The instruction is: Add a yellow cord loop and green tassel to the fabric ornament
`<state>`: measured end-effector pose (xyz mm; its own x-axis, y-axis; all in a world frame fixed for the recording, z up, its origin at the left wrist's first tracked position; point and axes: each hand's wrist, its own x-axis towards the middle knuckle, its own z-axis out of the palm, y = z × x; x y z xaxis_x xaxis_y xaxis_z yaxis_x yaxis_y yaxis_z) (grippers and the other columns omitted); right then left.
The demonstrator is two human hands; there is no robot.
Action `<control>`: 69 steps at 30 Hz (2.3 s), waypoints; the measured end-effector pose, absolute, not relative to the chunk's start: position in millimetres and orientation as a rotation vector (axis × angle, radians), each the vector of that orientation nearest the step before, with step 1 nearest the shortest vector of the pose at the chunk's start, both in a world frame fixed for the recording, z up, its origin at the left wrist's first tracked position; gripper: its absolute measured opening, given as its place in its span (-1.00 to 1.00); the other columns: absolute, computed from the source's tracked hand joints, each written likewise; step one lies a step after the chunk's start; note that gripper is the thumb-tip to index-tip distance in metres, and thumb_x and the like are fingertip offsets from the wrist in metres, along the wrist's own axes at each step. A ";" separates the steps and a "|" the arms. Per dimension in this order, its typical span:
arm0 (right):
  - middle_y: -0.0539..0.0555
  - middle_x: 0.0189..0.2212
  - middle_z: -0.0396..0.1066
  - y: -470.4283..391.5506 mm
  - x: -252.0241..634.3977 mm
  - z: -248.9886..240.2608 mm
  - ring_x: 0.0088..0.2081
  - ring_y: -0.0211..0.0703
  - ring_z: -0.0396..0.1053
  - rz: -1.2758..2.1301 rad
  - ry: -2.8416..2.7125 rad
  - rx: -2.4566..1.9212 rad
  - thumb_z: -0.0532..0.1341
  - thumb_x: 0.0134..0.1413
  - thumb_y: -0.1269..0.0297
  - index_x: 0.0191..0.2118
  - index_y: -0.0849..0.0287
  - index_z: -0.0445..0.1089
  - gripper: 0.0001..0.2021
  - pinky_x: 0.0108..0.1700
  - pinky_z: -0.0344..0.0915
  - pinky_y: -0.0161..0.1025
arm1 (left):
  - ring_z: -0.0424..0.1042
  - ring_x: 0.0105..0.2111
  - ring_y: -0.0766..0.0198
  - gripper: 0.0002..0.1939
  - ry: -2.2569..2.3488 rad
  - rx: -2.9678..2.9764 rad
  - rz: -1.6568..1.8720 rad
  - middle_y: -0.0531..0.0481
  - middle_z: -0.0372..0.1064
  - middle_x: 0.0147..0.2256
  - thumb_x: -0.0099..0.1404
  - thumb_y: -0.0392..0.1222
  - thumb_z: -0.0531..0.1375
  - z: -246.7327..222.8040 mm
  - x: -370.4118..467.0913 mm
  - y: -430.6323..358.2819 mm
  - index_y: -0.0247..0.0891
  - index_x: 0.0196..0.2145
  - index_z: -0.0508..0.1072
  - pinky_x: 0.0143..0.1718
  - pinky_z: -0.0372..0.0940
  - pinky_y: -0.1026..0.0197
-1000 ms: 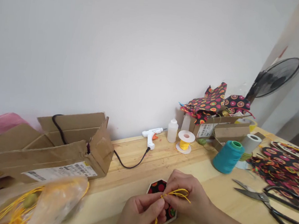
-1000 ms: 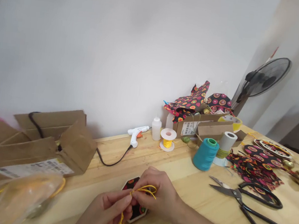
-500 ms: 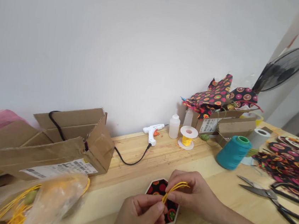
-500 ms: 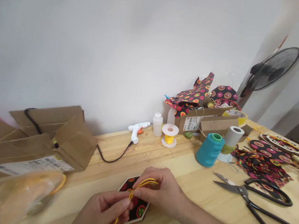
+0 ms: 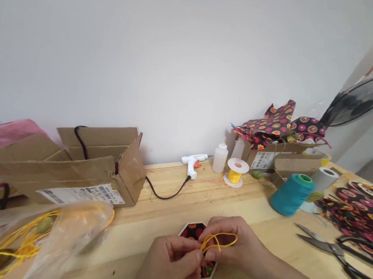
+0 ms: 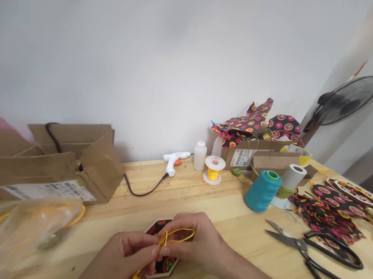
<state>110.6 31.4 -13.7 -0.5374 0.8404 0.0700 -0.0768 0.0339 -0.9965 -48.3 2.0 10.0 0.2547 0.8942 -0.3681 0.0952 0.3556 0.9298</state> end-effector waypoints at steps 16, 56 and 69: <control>-0.02 -0.56 0.32 33.7 113.4 -8.8 -0.51 -0.33 0.28 1.476 -1.655 -0.681 0.29 -0.22 0.38 -0.51 0.23 0.44 -0.95 -0.48 0.24 -0.40 | 0.25 -0.65 0.40 -0.80 0.912 0.769 0.768 -0.01 0.35 -0.63 -0.09 -0.13 0.25 -0.1 -53.3 -1.5 -0.35 -0.60 0.51 -0.57 0.08 0.34; 0.03 -0.51 0.38 38.4 121.6 4.0 -0.46 -0.29 0.29 1.224 -1.914 -0.719 0.25 -0.15 0.23 -0.42 0.21 0.46 -0.84 -0.41 0.22 -0.37 | 0.21 -0.68 0.48 -0.83 0.921 0.862 0.720 0.06 0.30 -0.64 -0.02 -0.20 0.24 3.9 -60.1 0.0 -0.39 -0.61 0.44 -0.60 0.04 0.38; 0.05 -0.42 0.29 26.8 119.8 40.4 -0.37 -0.27 0.25 1.184 -2.026 -0.727 0.18 -0.04 0.29 -0.43 0.25 0.45 -0.84 -0.30 0.18 -0.32 | 0.19 -0.66 0.41 -0.74 1.115 1.190 0.629 0.08 0.28 -0.69 -0.06 -0.07 0.22 14.9 -58.1 -1.2 -0.37 -0.63 0.44 -0.59 0.06 0.33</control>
